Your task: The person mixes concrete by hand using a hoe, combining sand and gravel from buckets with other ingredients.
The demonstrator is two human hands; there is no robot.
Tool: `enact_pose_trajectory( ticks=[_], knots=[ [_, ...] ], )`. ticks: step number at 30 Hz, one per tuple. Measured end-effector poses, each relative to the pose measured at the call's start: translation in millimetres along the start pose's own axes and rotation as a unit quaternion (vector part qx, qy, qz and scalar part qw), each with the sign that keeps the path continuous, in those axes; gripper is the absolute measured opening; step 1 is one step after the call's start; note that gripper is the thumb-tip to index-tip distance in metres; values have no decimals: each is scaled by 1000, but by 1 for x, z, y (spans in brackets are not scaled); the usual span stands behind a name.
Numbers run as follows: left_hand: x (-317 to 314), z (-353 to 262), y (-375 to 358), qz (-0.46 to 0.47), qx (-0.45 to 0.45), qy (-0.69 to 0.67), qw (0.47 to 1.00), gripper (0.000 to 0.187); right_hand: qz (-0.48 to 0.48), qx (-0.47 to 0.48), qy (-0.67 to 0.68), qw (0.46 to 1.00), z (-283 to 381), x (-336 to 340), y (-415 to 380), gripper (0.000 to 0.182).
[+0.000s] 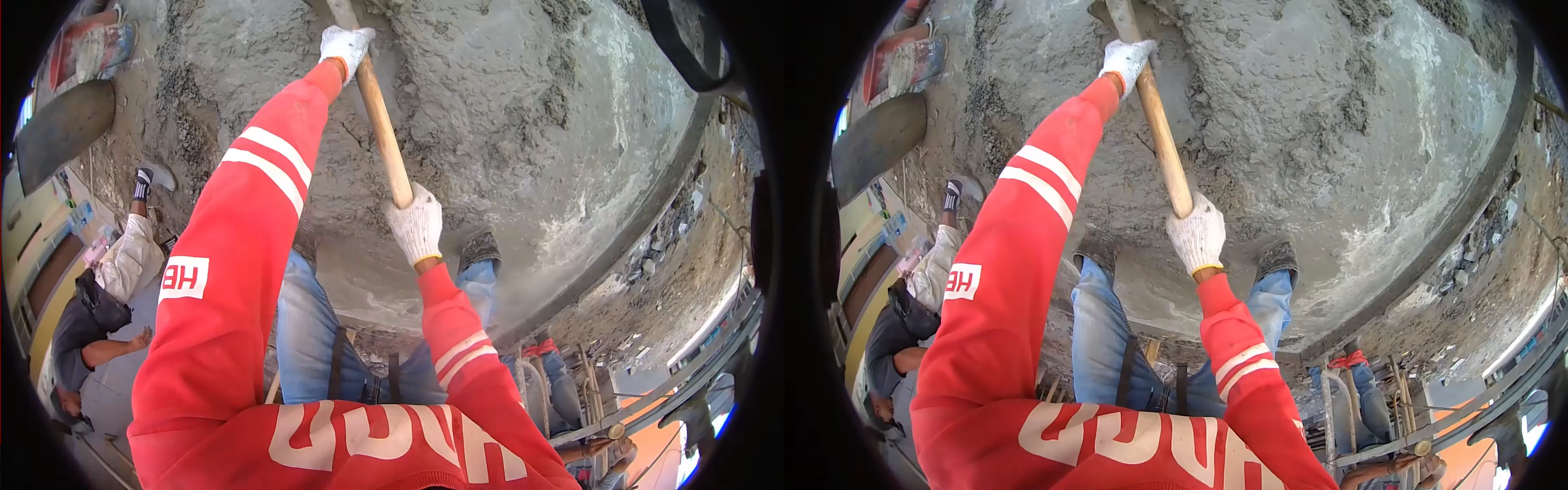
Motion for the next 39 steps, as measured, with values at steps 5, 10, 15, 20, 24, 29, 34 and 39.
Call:
enact_pose_trajectory(
  ticks=[5,10,15,20,24,29,34,39],
  knots=[
    [1,-137,44,35,-95,-117,988,21,-51,107,-4,993,74,46,157,35],
    [-85,-71,-2,-18,21,-19,999,40,-36,52,-64,996,17,72,128,34],
    [-130,102,-146,44,159,12,986,26,13,-45,-92,995,-38,56,-67,37],
    [-65,145,-300,184,307,-190,914,15,102,-88,-121,983,18,75,-201,35],
    [27,151,-355,122,344,-294,883,16,199,-95,-133,966,61,73,-250,35],
    [200,207,-268,-56,207,-336,917,20,267,100,-170,943,118,-41,-187,38],
    [374,276,-98,-296,142,-271,905,26,288,261,-179,904,219,-199,-48,33],
    [271,403,-38,-123,340,-176,916,38,346,193,-182,900,157,-205,-49,38]
  ],
)
Point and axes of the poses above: each hand's wrist, its own y-axis towards the middle knuckle, its own x-axis out of the back of the hand, z = x × y, the point moved 4 cm from there along y, towards the middle knuckle, and after that the axes turned 14 degrees about x, right-handed, at the moved point
